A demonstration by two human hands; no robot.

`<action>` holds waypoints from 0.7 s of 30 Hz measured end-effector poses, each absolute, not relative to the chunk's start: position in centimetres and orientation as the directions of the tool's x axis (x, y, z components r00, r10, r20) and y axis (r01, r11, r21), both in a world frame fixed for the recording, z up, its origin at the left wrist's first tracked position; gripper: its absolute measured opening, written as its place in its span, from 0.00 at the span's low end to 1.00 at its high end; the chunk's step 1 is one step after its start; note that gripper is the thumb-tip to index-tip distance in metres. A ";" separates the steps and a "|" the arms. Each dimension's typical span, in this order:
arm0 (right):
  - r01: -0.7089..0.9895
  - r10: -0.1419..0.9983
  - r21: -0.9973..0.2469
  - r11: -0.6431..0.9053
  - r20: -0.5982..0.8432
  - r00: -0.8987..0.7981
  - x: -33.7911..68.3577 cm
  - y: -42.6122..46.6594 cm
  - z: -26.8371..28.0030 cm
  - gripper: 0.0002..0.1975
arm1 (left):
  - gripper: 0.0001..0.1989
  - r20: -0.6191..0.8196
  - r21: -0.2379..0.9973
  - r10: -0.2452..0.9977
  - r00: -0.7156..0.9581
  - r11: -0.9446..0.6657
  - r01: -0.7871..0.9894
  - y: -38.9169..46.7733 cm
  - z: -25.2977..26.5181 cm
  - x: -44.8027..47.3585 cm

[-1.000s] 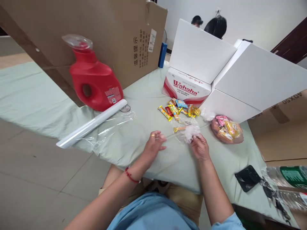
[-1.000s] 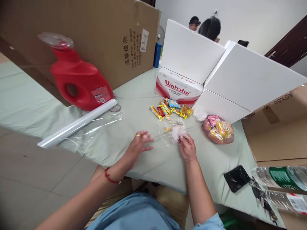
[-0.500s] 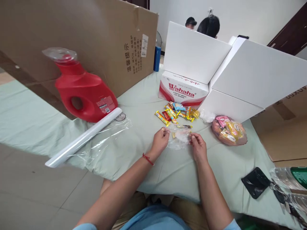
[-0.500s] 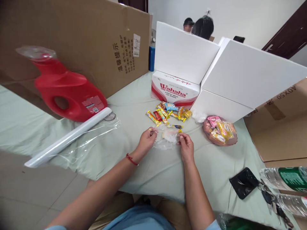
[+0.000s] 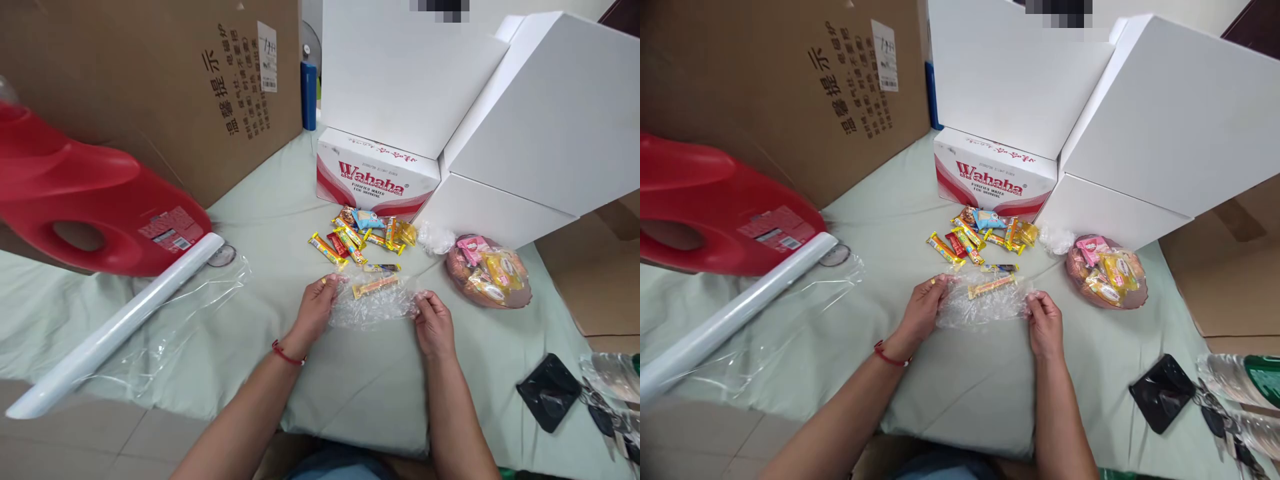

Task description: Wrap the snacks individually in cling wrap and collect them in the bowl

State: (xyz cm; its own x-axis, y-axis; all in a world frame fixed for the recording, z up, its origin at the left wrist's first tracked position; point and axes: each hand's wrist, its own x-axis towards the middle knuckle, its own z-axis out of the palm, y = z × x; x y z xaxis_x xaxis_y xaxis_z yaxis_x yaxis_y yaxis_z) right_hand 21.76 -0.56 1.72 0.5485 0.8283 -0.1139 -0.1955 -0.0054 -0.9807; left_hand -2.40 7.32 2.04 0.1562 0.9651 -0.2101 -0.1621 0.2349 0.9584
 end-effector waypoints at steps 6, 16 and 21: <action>-0.407 0.829 -0.912 -0.056 -0.270 0.491 22.9 -0.7 2.2 0.23 | 0.29 -0.327 0.851 0.932 0.156 0.362 -0.380 8.3 2.1 -3.6; -0.419 0.840 -0.908 0.020 -0.212 0.499 22.8 -0.6 2.2 0.20 | 0.23 -0.459 0.593 0.821 0.339 0.567 -0.572 9.0 3.6 -4.8; -0.412 0.789 -0.910 -0.032 -0.276 0.549 23.4 -0.6 1.8 0.23 | 0.25 -0.488 0.511 0.747 0.452 0.664 -0.545 8.9 4.3 -5.2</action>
State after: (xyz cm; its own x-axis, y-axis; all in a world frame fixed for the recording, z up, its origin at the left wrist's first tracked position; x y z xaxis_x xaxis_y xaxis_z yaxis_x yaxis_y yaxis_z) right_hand 23.37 -0.55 1.80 0.5490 0.7888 -0.2764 -0.4123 -0.0321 -0.9105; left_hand -5.19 8.91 4.35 0.4519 0.7467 -0.4881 -0.5451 0.6643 0.5115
